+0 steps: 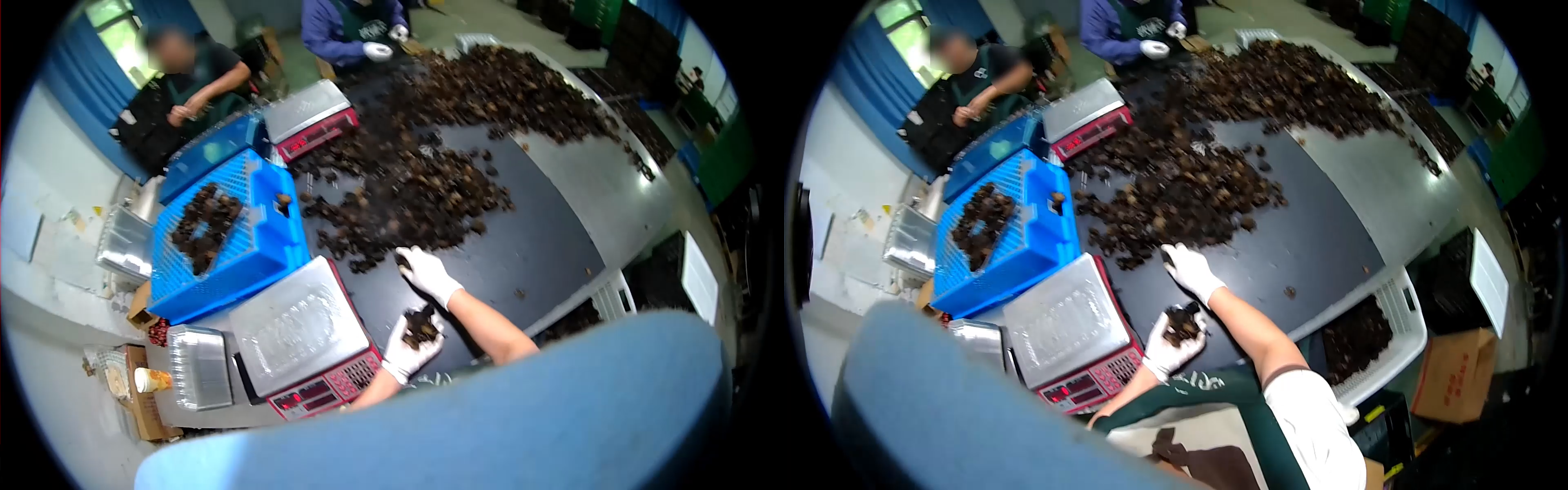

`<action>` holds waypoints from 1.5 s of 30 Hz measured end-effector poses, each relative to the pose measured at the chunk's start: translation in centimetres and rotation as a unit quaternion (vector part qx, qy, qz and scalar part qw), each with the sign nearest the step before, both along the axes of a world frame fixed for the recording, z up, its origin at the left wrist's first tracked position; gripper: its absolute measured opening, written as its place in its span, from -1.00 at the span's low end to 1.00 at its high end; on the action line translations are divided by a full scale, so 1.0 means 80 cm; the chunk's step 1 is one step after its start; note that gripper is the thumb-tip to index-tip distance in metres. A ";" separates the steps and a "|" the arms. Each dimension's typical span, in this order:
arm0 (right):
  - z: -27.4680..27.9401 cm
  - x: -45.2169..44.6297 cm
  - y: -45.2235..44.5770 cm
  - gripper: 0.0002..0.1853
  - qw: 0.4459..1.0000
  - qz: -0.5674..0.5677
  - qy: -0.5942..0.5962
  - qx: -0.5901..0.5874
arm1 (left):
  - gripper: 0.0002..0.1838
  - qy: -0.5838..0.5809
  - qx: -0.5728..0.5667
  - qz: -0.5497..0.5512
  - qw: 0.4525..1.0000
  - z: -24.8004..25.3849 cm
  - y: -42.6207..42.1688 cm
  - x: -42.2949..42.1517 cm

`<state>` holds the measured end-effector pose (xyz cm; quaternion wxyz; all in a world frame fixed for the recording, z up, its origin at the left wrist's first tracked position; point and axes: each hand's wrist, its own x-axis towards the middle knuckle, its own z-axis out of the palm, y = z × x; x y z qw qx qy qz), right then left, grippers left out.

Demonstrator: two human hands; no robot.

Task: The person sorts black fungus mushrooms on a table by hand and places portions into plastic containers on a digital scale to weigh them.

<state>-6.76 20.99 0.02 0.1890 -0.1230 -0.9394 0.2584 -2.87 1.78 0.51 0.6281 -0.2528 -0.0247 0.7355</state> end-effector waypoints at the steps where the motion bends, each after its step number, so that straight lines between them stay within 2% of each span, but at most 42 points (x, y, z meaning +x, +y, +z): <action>1: -0.001 -0.007 -0.004 -0.50 0.998 -0.007 -0.066 0.024 | -0.45 -0.013 0.018 -0.011 1.000 -0.002 -0.001 0.000; 2: 0.005 -0.013 -0.007 -0.51 0.992 -0.003 -0.114 0.044 | -0.47 -0.025 0.035 -0.023 0.999 -0.005 -0.004 0.000; 3: -0.012 -0.021 -0.003 -0.56 0.994 0.005 -0.089 0.056 | -0.48 0.011 0.032 -0.022 0.999 -0.018 -0.006 0.003; 4: -0.005 -0.022 -0.004 -0.62 0.991 -0.005 -0.114 0.070 | -0.50 0.043 0.029 -0.023 0.998 -0.027 -0.007 0.000; 6: 0.001 -0.022 -0.001 -0.74 0.992 -0.002 -0.113 0.059 | -0.51 0.024 0.013 -0.042 0.999 -0.005 -0.011 -0.002; 8: 0.010 -0.011 0.013 -0.71 0.979 0.001 -0.200 0.038 | -0.52 0.018 0.020 -0.039 0.999 -0.011 -0.012 -0.002; 9: 0.016 0.001 0.019 -0.68 0.972 0.005 -0.231 0.039 | -0.52 0.026 0.030 -0.036 0.999 0.040 -0.008 -0.002; 10: 0.022 0.009 0.028 -0.67 0.945 0.007 -0.327 0.019 | -0.51 0.020 0.022 -0.046 0.998 -0.002 -0.011 -0.002; 11: 0.049 0.024 0.026 -0.66 0.931 -0.010 -0.364 0.039 | -0.50 0.021 0.022 -0.050 0.998 -0.026 -0.010 -0.006; 12: 0.066 0.042 0.021 -0.65 0.930 -0.053 -0.358 0.061 | -0.50 0.022 0.021 -0.054 0.998 -0.031 -0.008 -0.010; 15: 0.065 0.038 0.049 -0.55 0.913 0.021 -0.403 0.065 | -0.52 0.020 0.049 -0.060 0.997 -0.053 -0.007 -0.008; 16: 0.093 0.041 0.034 -0.51 0.947 0.006 -0.316 0.047 | -0.53 0.018 0.057 -0.063 0.996 -0.057 -0.006 -0.006; 17: 0.092 0.028 0.026 -0.52 0.955 0.001 -0.291 0.065 | -0.53 0.017 0.063 -0.066 0.996 -0.063 -0.005 -0.005; 20: 0.052 -0.013 0.011 -0.58 0.982 0.001 -0.176 0.071 | -0.53 0.044 0.030 -0.065 0.996 -0.060 -0.007 0.002; 23: 0.006 -0.042 0.001 -0.75 0.979 -0.007 -0.168 0.113 | -0.51 0.044 0.088 -0.095 0.991 -0.046 -0.015 0.000; 26: -0.004 -0.045 0.000 -0.81 0.984 0.000 -0.137 0.113 | -0.49 0.053 0.114 -0.083 0.989 -0.036 -0.027 -0.001; 30: 0.011 -0.016 0.013 -0.72 0.989 -0.042 -0.137 -0.036 | -0.46 0.062 0.037 -0.051 0.996 -0.029 -0.032 -0.006; 31: 0.010 -0.008 0.017 -0.71 0.992 -0.042 -0.099 -0.062 | -0.45 0.040 0.058 -0.041 0.997 -0.028 -0.030 -0.008; 32: 0.004 0.005 0.019 -0.71 0.993 -0.046 -0.068 -0.090 | -0.47 0.008 0.052 -0.027 0.998 0.024 -0.024 -0.007; 34: 0.002 0.028 0.024 -0.71 0.984 -0.023 -0.061 -0.166 | -0.53 0.041 -0.001 0.013 0.999 0.004 -0.017 -0.012; 35: 0.009 0.038 0.022 -0.72 0.988 -0.006 -0.037 -0.153 | -0.57 -0.008 0.021 0.016 1.000 0.043 -0.015 -0.011; 36: 0.015 0.049 0.014 -0.72 0.989 -0.014 -0.030 -0.145 | -0.58 0.022 0.024 0.004 0.999 0.044 -0.014 -0.016; 37: 0.009 0.055 0.015 -0.71 0.978 0.009 -0.027 -0.208 | -0.56 0.065 0.012 0.014 0.998 0.036 -0.015 -0.018; 38: 0.000 0.058 0.012 -0.71 0.969 0.023 0.014 -0.245 | -0.56 0.096 -0.025 0.005 0.995 0.057 -0.020 -0.018; 39: 0.008 0.063 0.006 -0.71 0.929 -0.001 -0.013 -0.370 | -0.59 0.082 -0.008 0.003 0.997 0.071 -0.020 -0.020; 42: 0.042 0.058 -0.022 -0.79 0.734 -0.045 -0.010 -0.678 | -0.63 0.099 0.013 0.020 0.995 0.109 -0.038 -0.027; 43: 0.059 0.055 -0.031 -0.79 0.659 -0.034 -0.023 -0.751 | -0.63 0.103 -0.020 0.037 0.994 0.123 -0.053 -0.031; 44: 0.076 0.048 -0.038 -0.77 0.607 -0.024 -0.021 -0.794 | -0.62 0.170 -0.042 0.080 0.981 0.151 -0.066 -0.035; 45: 0.095 0.039 -0.047 -0.75 0.580 -0.033 -0.061 -0.812 | -0.59 0.156 -0.039 0.119 0.980 0.162 -0.086 -0.046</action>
